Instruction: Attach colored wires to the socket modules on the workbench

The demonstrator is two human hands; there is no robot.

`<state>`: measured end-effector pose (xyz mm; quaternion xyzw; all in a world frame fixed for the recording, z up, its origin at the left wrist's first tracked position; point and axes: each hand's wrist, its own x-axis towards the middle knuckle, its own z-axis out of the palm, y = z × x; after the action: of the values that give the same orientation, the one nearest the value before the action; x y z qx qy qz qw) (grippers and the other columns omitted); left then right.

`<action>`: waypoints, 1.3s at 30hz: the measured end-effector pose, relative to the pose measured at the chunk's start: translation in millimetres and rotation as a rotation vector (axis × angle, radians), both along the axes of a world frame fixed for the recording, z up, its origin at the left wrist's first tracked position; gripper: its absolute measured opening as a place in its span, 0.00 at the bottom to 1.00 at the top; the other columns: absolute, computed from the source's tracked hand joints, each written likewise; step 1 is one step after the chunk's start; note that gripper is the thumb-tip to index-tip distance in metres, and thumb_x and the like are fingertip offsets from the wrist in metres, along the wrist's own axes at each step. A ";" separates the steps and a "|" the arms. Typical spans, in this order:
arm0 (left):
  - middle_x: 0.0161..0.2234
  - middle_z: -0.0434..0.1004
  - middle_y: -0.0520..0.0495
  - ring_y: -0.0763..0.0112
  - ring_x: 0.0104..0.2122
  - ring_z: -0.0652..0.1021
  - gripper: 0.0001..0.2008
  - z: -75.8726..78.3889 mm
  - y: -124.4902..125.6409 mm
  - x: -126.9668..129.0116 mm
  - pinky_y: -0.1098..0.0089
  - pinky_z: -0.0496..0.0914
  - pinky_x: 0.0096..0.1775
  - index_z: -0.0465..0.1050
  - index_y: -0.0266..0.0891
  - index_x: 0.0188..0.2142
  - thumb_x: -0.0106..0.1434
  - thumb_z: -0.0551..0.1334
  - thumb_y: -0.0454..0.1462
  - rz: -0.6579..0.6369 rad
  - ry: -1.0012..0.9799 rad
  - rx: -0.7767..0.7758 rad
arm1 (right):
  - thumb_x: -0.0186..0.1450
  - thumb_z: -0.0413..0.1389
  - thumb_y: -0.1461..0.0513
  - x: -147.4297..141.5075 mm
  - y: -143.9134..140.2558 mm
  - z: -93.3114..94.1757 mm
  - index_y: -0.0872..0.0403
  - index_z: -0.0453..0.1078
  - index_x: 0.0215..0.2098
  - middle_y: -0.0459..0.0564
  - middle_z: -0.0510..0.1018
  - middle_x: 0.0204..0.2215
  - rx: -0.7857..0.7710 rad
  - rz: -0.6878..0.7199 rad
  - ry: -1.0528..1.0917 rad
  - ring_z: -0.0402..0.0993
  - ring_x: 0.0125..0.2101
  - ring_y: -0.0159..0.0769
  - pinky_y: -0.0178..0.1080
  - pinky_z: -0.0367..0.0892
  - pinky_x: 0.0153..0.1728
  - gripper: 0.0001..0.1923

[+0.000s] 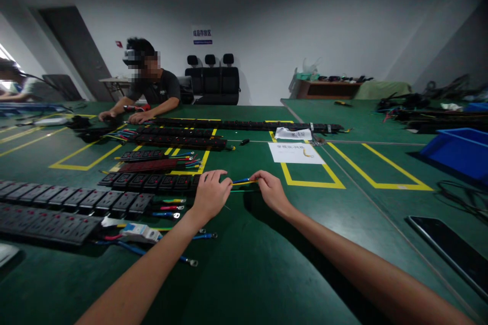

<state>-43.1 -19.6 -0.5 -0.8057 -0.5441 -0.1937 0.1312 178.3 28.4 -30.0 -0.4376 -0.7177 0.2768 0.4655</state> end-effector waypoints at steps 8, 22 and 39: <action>0.55 0.77 0.42 0.53 0.56 0.75 0.09 -1.9 -0.2 -0.5 0.50 0.67 0.56 0.80 0.43 0.44 0.72 0.60 0.38 -0.005 -0.005 0.000 | 0.65 0.46 0.61 0.7 0.2 -2.7 0.51 0.75 0.33 0.48 0.79 0.31 0.000 0.001 -0.001 0.73 0.33 0.40 0.40 0.64 0.38 0.15; 0.55 0.77 0.42 0.54 0.56 0.75 0.09 -0.5 -0.6 -1.2 0.50 0.67 0.56 0.80 0.43 0.44 0.73 0.59 0.38 -0.007 0.006 -0.009 | 0.65 0.45 0.62 0.6 0.2 -1.3 0.51 0.74 0.33 0.48 0.80 0.32 0.009 0.003 -0.021 0.74 0.34 0.40 0.39 0.64 0.37 0.15; 0.53 0.78 0.41 0.54 0.55 0.75 0.10 -0.6 -0.2 0.0 0.51 0.66 0.55 0.79 0.42 0.45 0.73 0.59 0.40 -0.016 0.025 0.014 | 0.67 0.46 0.65 1.1 -3.6 -2.1 0.50 0.75 0.34 0.49 0.78 0.32 0.098 -0.004 -0.060 0.73 0.35 0.39 0.40 0.64 0.39 0.15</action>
<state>-43.2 -19.8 -1.1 -0.8116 -0.5345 -0.1886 0.1418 179.5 24.8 -32.1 -0.4239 -0.7432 0.2268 0.4653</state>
